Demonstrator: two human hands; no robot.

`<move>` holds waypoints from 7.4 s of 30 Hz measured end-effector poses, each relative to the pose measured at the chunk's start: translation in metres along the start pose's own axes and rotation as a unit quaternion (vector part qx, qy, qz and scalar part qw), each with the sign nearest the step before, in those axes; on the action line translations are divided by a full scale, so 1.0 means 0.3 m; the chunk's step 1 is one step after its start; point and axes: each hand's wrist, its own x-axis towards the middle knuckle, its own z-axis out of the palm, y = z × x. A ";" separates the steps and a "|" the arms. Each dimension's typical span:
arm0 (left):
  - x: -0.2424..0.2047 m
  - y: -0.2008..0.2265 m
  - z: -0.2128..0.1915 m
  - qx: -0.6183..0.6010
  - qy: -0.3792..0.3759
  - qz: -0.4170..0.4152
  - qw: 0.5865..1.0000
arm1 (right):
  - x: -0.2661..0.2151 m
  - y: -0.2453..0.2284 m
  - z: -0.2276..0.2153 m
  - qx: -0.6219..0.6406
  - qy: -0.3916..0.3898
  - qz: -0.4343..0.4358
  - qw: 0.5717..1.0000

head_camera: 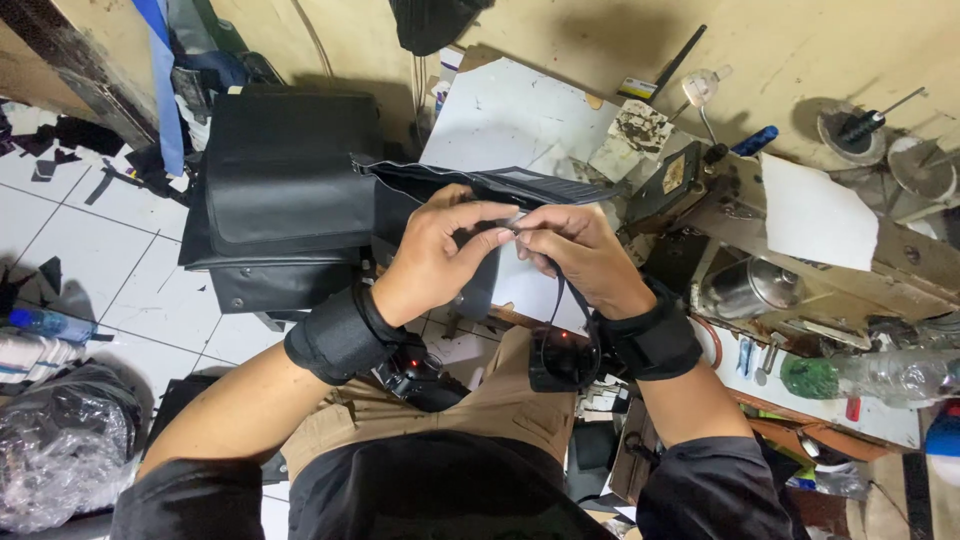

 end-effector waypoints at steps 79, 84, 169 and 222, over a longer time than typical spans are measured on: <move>0.033 0.009 0.016 0.051 -0.060 -0.005 0.997 | -0.057 0.008 0.050 -0.585 0.126 -0.258 0.759; 0.025 -0.034 0.036 0.073 -0.052 0.026 0.996 | -0.046 0.033 0.031 -0.599 0.108 -0.259 0.750; 0.249 -0.650 -0.284 -0.233 0.071 -0.310 0.919 | -0.100 0.497 -0.030 -0.345 0.228 -0.156 0.897; 0.331 -0.690 -0.144 -0.464 0.141 -0.363 0.796 | 0.759 -0.052 0.125 -0.718 -0.126 -0.260 0.633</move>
